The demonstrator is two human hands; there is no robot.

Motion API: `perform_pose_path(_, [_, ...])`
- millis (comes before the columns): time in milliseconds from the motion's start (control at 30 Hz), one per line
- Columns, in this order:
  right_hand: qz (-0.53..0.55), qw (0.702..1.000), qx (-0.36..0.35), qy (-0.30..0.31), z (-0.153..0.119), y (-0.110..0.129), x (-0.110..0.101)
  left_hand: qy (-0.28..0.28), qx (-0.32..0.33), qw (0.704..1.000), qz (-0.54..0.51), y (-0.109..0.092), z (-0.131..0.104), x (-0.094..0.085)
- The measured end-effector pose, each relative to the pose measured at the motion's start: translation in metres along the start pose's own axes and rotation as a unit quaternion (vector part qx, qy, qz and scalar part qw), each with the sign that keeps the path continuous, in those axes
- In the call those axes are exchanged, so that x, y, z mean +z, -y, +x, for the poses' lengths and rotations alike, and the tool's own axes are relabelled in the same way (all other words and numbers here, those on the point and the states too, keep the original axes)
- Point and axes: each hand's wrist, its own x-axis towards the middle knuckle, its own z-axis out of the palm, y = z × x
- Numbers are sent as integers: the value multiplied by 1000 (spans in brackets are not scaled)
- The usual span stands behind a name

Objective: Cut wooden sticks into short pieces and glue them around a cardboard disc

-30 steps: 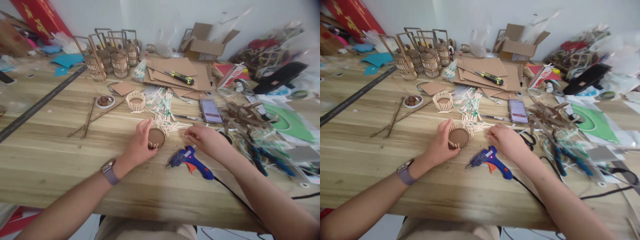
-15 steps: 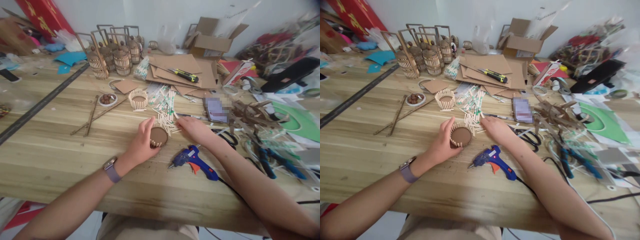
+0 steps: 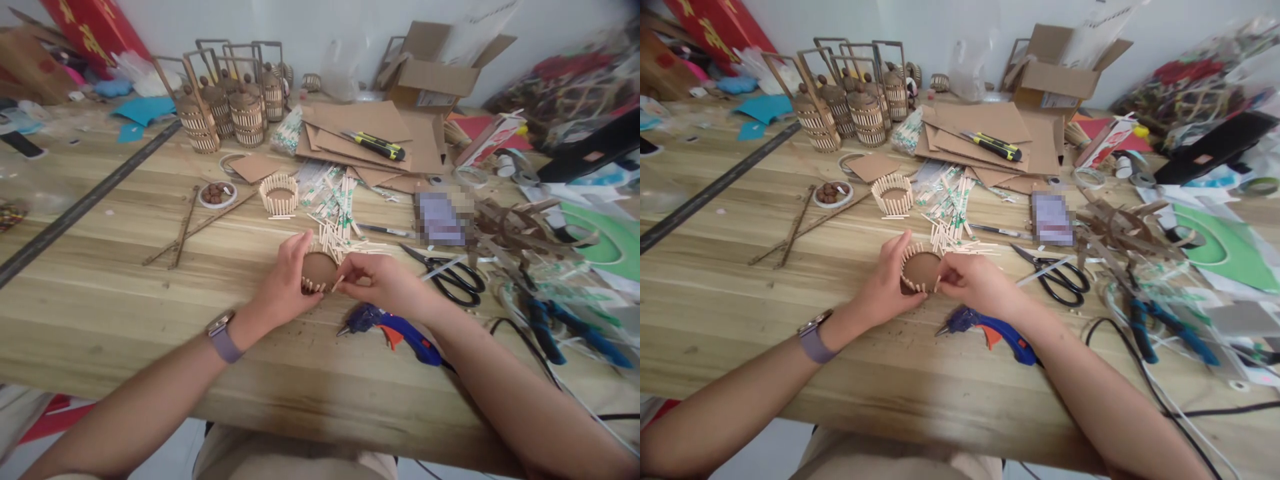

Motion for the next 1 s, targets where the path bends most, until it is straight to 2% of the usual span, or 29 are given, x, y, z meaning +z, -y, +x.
perform_pose_path(200, [-23, 1000, 0, 9, 3, -1, 15, 7, -10, 1000, -1, 0, 0, 0])
perform_pose_path(333, [-42, 999, 1, 17, 4, 0, 16, 7, -10, 1000, 2, 0, 0, 0])
perform_pose_path(533, [-100, 994, -36, 7, 3, 0, 19, -3, -13, 1000, 6, 0, 0, 1])
perform_pose_path(1000, [-110, 992, -68, 10, 3, -2, 20, 6, -17, 1000, -1, -2, 1, 2])
